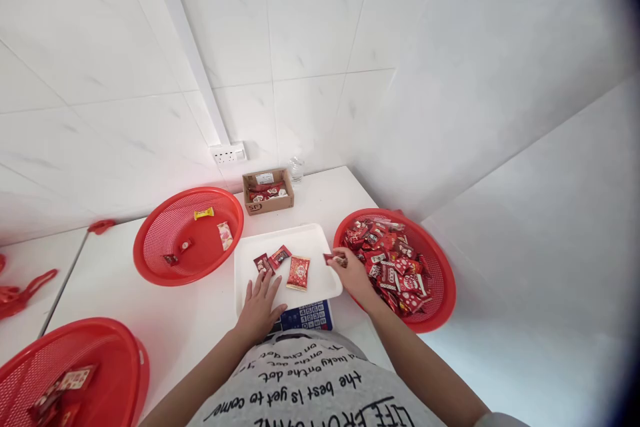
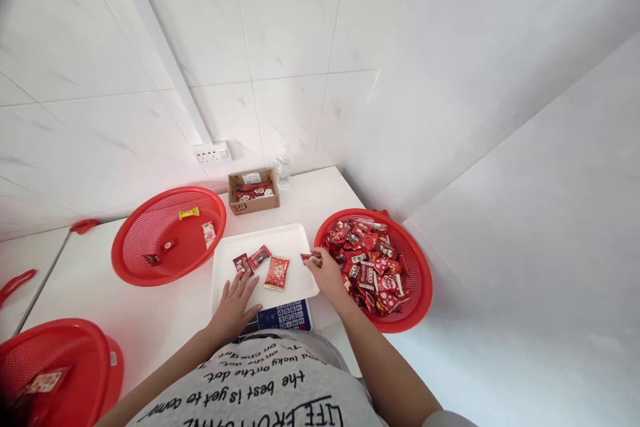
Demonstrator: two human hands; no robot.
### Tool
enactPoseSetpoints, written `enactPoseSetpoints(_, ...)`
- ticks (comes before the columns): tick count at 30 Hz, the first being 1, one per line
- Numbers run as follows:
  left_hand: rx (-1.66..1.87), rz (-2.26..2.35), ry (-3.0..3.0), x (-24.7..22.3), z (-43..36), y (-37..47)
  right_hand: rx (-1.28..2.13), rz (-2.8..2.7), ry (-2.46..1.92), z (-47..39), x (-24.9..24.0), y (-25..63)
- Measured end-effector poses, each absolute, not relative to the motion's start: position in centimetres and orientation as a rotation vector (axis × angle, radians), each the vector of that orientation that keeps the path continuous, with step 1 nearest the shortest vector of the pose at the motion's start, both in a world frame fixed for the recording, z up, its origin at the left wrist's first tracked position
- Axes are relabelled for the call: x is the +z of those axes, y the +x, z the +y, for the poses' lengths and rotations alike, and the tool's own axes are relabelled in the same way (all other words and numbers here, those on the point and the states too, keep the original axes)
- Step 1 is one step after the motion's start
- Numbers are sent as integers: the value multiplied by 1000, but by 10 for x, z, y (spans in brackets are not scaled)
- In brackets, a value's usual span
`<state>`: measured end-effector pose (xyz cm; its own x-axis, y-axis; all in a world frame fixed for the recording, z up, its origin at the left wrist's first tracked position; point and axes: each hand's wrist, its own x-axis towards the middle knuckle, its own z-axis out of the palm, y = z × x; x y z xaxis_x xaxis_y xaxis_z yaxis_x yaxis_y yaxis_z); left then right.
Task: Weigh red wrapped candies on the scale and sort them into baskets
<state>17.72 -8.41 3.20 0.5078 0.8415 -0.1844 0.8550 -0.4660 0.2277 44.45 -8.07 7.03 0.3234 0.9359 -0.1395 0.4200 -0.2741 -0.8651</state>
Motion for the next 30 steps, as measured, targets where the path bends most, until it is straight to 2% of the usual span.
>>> enactPoseSetpoints(3,-14,1415,2469,29,-88,176,1150,-1274,-1671,-73,71,411)
enactPoseSetpoints(5,32,1425,2465,29,-89,175,1193,-1361,-1642,-71,68,397)
enactPoseSetpoints(11,114,1495,2443,34,-80,180,722,-1711,-1726,-78,52,410)
enactPoseSetpoints(16,93,1481,2453,39,-65,195,424,-1722,-1909,-92,30,444)
enactPoseSetpoints(21,5,1487,2448,40,-54,215,481,-1680,-2071,-105,13,459)
enactPoseSetpoints(30,25,1388,2578,27,-37,216,591,-1630,-1995,-105,12,457)
